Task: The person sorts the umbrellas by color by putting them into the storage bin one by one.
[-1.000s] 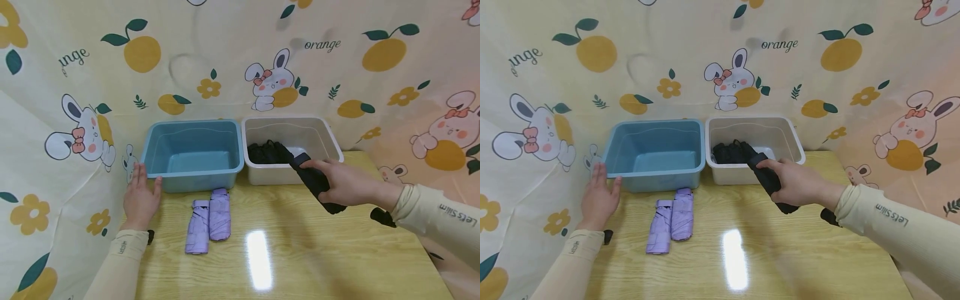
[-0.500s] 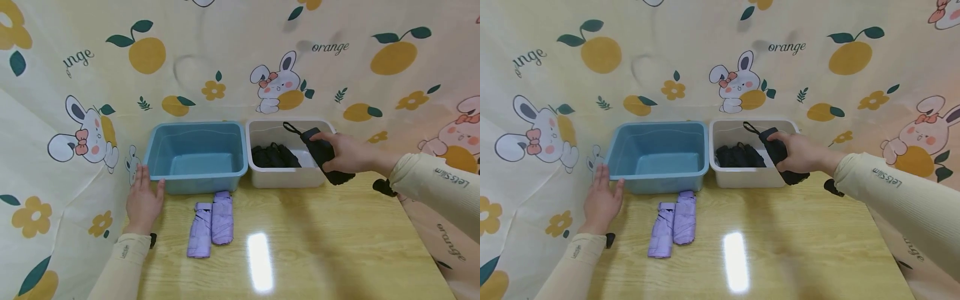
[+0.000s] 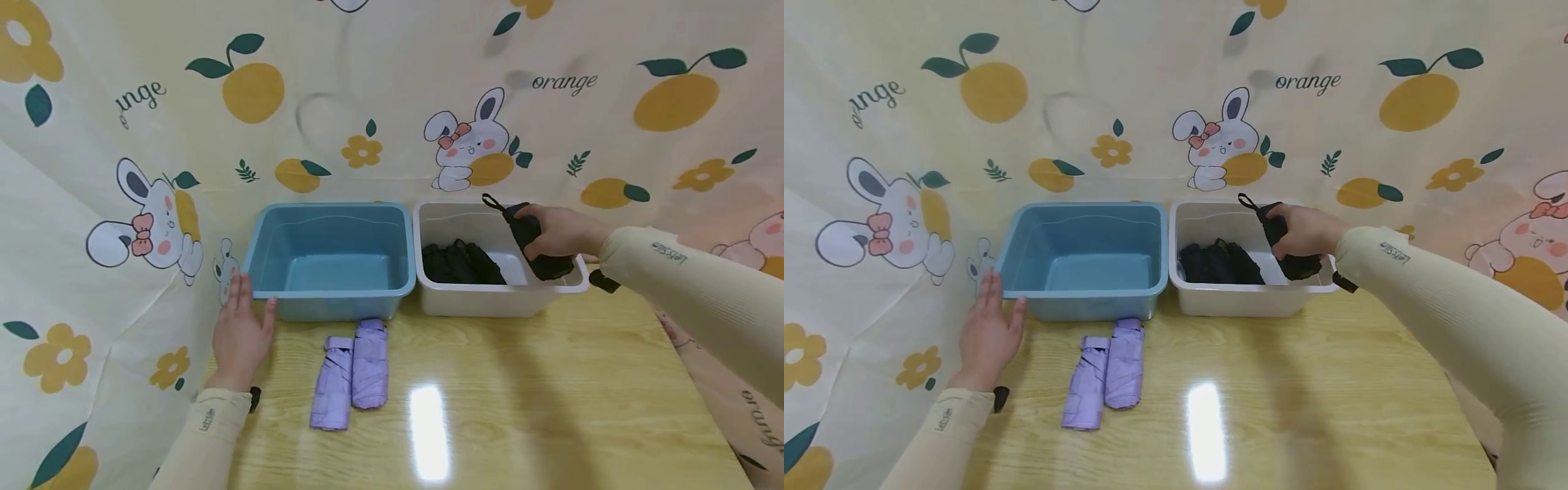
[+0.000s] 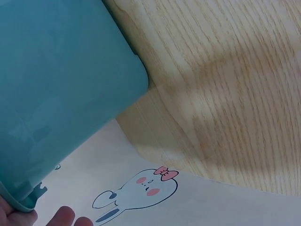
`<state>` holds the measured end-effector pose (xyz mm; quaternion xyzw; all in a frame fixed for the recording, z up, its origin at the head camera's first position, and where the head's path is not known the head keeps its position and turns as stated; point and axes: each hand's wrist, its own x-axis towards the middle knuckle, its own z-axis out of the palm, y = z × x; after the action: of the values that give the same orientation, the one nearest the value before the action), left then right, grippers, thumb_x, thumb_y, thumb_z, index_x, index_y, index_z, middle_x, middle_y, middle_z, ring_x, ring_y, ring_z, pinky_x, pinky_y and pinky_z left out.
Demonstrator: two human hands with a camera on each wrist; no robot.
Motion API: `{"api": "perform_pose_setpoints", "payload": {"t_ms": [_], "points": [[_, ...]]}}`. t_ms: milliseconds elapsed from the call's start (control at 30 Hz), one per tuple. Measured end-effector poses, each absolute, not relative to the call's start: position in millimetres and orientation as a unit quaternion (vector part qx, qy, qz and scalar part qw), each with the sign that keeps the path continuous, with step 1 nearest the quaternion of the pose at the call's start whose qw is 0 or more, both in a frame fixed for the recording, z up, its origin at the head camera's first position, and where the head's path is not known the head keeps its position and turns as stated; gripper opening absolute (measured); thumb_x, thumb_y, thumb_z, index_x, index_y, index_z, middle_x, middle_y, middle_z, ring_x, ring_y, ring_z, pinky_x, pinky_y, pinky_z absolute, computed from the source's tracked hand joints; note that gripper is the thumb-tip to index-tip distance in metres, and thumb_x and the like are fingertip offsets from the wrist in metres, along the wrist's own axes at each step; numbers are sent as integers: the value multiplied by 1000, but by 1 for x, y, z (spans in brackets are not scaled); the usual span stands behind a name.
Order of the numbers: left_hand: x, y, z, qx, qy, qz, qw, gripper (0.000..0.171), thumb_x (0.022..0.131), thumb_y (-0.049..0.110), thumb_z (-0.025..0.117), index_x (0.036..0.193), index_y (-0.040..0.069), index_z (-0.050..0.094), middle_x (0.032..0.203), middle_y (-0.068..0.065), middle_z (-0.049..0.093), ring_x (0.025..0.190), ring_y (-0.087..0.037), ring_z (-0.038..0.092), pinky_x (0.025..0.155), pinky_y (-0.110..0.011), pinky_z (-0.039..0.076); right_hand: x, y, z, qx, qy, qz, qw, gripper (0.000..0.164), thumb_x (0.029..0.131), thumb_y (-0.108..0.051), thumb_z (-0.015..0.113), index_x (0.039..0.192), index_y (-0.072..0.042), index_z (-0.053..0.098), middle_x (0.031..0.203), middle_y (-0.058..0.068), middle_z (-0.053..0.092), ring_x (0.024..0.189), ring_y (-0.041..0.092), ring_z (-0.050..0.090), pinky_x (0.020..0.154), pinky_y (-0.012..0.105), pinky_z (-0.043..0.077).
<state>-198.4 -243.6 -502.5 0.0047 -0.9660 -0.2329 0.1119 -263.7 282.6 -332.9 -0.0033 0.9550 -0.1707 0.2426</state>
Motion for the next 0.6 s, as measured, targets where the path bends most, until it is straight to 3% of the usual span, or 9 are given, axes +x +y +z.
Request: {"api": "perform_pose_setpoints", "payload": {"t_ms": [267,367,500,600], "points": [[-198,-245,-505,4,-966,-229,117,72,106,46,39,158,1,18,166,-8,5,133,-53,38,100,-64,37,-292,287,-367,-23,947,-173,270,76,83,-12,74,147,0,36,134,33,42,107,42,47,88,57,50],[-196,-245,-505,6,-966,-231,117,72,106,45,41,158,0,19,166,-10,7,132,-54,38,101,-63,36,-305,290,-380,-8,939,-168,300,77,84,-14,74,148,0,33,139,36,38,113,46,45,82,62,52],[-198,-242,-504,6,-964,-238,121,71,106,43,43,157,-1,20,166,-11,9,132,-54,37,102,-63,36,-317,297,-394,14,930,-168,328,80,82,-14,73,149,-1,30,141,39,31,114,52,44,62,57,56],[-199,-242,-505,5,-963,-238,124,71,106,44,43,157,-1,20,166,-10,8,134,-52,37,101,-64,36,-321,299,-404,17,926,-175,335,83,79,-13,74,148,0,30,142,39,28,114,52,42,60,56,56]]}}
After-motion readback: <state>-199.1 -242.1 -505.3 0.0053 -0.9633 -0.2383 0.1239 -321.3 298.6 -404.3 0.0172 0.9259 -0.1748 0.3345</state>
